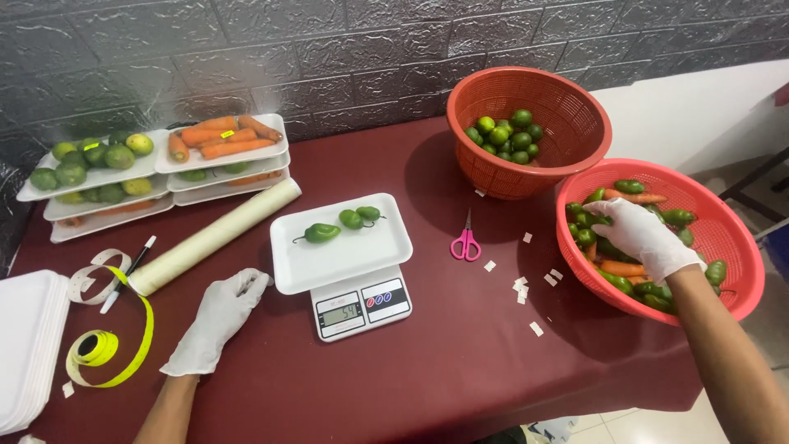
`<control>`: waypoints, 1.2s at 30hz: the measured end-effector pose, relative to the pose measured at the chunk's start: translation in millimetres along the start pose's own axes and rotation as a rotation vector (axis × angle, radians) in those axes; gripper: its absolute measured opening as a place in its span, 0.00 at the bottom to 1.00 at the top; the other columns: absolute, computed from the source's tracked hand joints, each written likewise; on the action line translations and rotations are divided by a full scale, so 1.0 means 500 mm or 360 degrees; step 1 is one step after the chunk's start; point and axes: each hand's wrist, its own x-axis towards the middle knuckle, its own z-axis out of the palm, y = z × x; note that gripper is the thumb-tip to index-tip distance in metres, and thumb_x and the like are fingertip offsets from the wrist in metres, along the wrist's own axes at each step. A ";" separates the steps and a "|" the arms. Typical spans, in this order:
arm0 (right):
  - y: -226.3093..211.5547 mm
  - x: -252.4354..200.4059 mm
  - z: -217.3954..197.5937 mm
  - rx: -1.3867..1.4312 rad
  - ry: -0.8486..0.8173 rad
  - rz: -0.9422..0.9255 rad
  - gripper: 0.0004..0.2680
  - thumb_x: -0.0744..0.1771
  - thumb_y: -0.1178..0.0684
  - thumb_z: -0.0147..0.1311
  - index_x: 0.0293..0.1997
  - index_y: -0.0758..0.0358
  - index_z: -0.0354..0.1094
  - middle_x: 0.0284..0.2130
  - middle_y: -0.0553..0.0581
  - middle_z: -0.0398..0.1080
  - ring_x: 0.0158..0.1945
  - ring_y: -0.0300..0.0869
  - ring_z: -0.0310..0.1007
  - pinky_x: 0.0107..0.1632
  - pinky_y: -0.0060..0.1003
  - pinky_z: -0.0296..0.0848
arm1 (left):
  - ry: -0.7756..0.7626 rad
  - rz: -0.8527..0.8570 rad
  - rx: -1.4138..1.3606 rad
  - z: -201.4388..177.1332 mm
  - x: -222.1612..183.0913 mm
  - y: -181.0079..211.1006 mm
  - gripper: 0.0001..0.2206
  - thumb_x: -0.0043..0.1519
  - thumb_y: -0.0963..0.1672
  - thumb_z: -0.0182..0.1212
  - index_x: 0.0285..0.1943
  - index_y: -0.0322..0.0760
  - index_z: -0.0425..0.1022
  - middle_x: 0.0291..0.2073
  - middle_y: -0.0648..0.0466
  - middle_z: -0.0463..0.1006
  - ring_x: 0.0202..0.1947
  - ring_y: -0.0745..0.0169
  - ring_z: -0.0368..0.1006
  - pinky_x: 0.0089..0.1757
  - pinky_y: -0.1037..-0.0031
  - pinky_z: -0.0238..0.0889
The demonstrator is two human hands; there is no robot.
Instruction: The person picks green peppers from a basket and arranges them on a white tray placed on a digital scale to weigh them.
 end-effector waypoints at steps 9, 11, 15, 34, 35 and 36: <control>-0.086 -0.085 -0.061 0.0064 0.0161 0.0121 0.18 0.65 0.47 0.60 0.62 0.47 0.68 0.51 0.50 0.79 0.55 0.50 0.78 0.57 0.44 0.70 | -0.0008 -0.0014 0.0059 -0.003 -0.013 0.012 0.14 0.65 0.50 0.55 0.31 0.40 0.75 0.22 0.59 0.59 0.28 0.65 0.49 0.33 0.75 0.47; -0.099 -0.083 -0.073 -0.0088 0.0175 0.0159 0.14 0.65 0.43 0.56 0.58 0.41 0.72 0.48 0.51 0.80 0.51 0.52 0.79 0.54 0.45 0.72 | -0.0013 -0.0043 0.0060 -0.006 -0.020 0.021 0.14 0.65 0.50 0.54 0.33 0.40 0.76 0.23 0.59 0.60 0.28 0.64 0.50 0.34 0.75 0.49; -0.174 -0.113 -0.098 -0.0359 0.0440 0.0112 0.14 0.66 0.33 0.50 0.54 0.32 0.75 0.44 0.52 0.81 0.49 0.56 0.80 0.49 0.49 0.75 | -0.0026 -0.0066 0.0086 -0.007 -0.024 0.028 0.14 0.64 0.50 0.53 0.33 0.40 0.76 0.22 0.59 0.58 0.28 0.64 0.49 0.33 0.75 0.47; -0.559 -0.142 0.053 0.1195 0.0275 -0.0616 0.16 0.62 0.59 0.67 0.55 0.53 0.75 0.45 0.62 0.79 0.48 0.52 0.80 0.54 0.46 0.78 | -0.0060 0.0108 0.0104 -0.005 0.004 -0.019 0.14 0.65 0.51 0.57 0.46 0.40 0.83 0.30 0.49 0.83 0.38 0.56 0.77 0.47 0.63 0.68; -0.571 -0.137 0.070 0.1203 0.0264 -0.0653 0.15 0.62 0.58 0.68 0.54 0.54 0.76 0.44 0.61 0.78 0.48 0.51 0.81 0.54 0.45 0.79 | -0.0071 0.0104 0.0107 -0.008 0.000 -0.014 0.14 0.65 0.51 0.57 0.45 0.41 0.83 0.28 0.49 0.82 0.37 0.58 0.76 0.46 0.65 0.67; -0.583 -0.131 0.088 0.1212 0.0254 -0.0691 0.14 0.62 0.57 0.69 0.52 0.55 0.77 0.44 0.60 0.78 0.47 0.51 0.81 0.53 0.43 0.80 | -0.0081 0.0101 0.0110 -0.011 -0.005 -0.008 0.14 0.65 0.50 0.56 0.45 0.42 0.84 0.26 0.50 0.80 0.35 0.59 0.74 0.44 0.66 0.67</control>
